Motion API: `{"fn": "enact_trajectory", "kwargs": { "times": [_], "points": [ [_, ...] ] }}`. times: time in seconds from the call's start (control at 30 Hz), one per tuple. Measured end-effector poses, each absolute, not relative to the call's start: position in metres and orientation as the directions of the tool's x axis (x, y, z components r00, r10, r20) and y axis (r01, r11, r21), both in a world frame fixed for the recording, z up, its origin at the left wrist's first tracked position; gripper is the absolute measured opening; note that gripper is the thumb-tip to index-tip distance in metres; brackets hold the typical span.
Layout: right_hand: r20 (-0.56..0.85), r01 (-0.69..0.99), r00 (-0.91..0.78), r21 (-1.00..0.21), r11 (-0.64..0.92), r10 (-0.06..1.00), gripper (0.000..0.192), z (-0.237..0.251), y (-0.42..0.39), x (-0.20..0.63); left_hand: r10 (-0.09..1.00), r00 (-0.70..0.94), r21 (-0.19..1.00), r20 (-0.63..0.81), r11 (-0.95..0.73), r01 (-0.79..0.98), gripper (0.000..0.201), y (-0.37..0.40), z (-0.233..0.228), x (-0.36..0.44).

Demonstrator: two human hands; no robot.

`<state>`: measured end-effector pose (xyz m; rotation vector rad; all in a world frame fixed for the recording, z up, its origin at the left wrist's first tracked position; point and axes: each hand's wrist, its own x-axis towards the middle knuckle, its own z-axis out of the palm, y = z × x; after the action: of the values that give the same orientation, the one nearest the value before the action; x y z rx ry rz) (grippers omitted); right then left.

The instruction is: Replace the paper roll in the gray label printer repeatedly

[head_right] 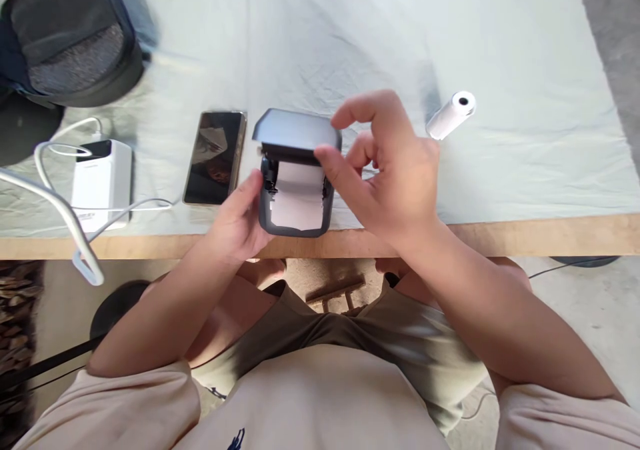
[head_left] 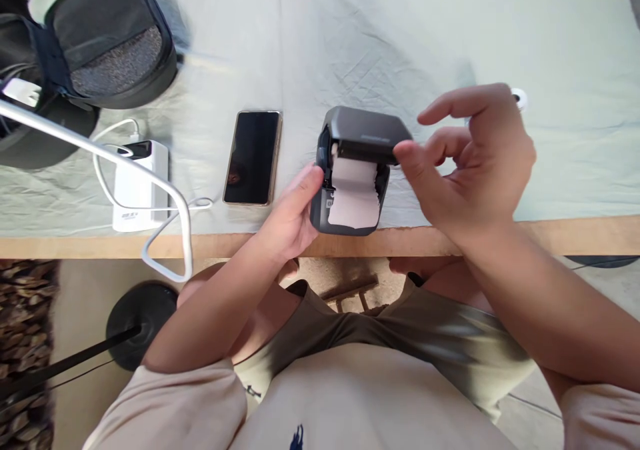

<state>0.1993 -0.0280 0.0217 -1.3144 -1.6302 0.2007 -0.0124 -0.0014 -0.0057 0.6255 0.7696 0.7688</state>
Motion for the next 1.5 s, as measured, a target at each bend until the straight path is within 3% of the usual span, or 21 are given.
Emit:
{"fn": "enact_trajectory", "kwargs": {
  "times": [0.1, 0.2, 0.27, 0.4, 0.53, 0.67, 0.77, 0.87, 0.93, 1.03, 1.1, 1.23, 1.37, 1.5],
  "points": [
    [0.565, 0.500, 0.179, -0.757, 0.420, 0.805, 0.017, 0.025, -0.025, 0.198, 0.821, 0.442, 0.760, -0.360, 0.534, -0.372, 0.052, -0.002, -0.009, -0.014],
    [0.568, 0.496, 0.166, -0.754, 0.430, 0.806, 0.012, 0.029, -0.024, 0.197, 0.826, 0.433, 0.760, -0.362, 0.530, -0.376, 0.049, -0.002, -0.011, -0.013],
    [0.555, 0.612, 0.036, -0.670, 0.421, 0.831, 0.002, 0.031, -0.023, 0.197, 0.824, 0.451, 0.761, -0.343, 0.525, -0.382, 0.050, -0.002, -0.010, -0.013],
    [0.371, 0.841, -0.231, -0.389, 0.377, 0.899, 0.018, 0.033, -0.025, 0.199, 0.815, 0.484, 0.778, -0.320, 0.517, -0.357, 0.056, -0.003, -0.007, -0.012],
    [0.280, 0.921, -0.258, -0.219, 0.323, 0.925, 0.026, 0.033, -0.024, 0.200, 0.810, 0.495, 0.786, -0.315, 0.515, -0.343, 0.054, -0.003, -0.003, -0.011],
    [0.182, 0.940, -0.236, -0.207, 0.272, 0.955, 0.023, 0.031, -0.019, 0.197, 0.810, 0.500, 0.792, -0.305, 0.508, -0.339, 0.050, -0.004, -0.003, -0.012],
    [0.223, 0.908, -0.205, -0.320, 0.270, 0.953, 0.027, 0.037, -0.022, 0.196, 0.808, 0.498, 0.786, -0.313, 0.515, -0.342, 0.051, -0.004, -0.004, -0.013],
    [0.277, 0.724, -0.167, -0.617, 0.308, 0.946, 0.033, 0.051, -0.027, 0.205, 0.817, 0.465, 0.765, -0.341, 0.528, -0.367, 0.050, -0.003, -0.006, -0.013],
    [0.320, 0.499, -0.034, -0.815, 0.294, 0.947, 0.028, 0.057, -0.027, 0.217, 0.817, 0.443, 0.749, -0.368, 0.543, -0.379, 0.048, -0.003, -0.005, -0.012],
    [0.197, 0.121, 0.176, -0.977, 0.177, 0.965, 0.017, 0.048, -0.018, 0.240, 0.807, 0.436, 0.736, -0.399, 0.565, -0.372, 0.048, -0.002, -0.003, -0.012],
    [0.097, 0.018, 0.204, -0.995, 0.095, 0.974, 0.019, 0.031, -0.010, 0.252, 0.808, 0.426, 0.734, -0.407, 0.567, -0.374, 0.047, -0.001, -0.003, -0.012],
    [0.201, 0.252, 0.144, -0.954, 0.161, 0.969, 0.021, -0.005, -0.005, 0.266, 0.809, 0.424, 0.726, -0.407, 0.568, -0.389, 0.045, -0.001, -0.003, -0.011],
    [0.331, 0.537, 0.093, -0.811, 0.233, 0.939, 0.036, -0.018, -0.010, 0.271, 0.804, 0.420, 0.722, -0.420, 0.577, -0.383, 0.038, -0.001, -0.002, -0.009],
    [0.265, 0.729, 0.045, -0.668, 0.150, 0.963, 0.042, -0.021, -0.013, 0.267, 0.802, 0.416, 0.728, -0.430, 0.580, -0.366, 0.031, -0.001, -0.002, -0.009]
  ]
}}
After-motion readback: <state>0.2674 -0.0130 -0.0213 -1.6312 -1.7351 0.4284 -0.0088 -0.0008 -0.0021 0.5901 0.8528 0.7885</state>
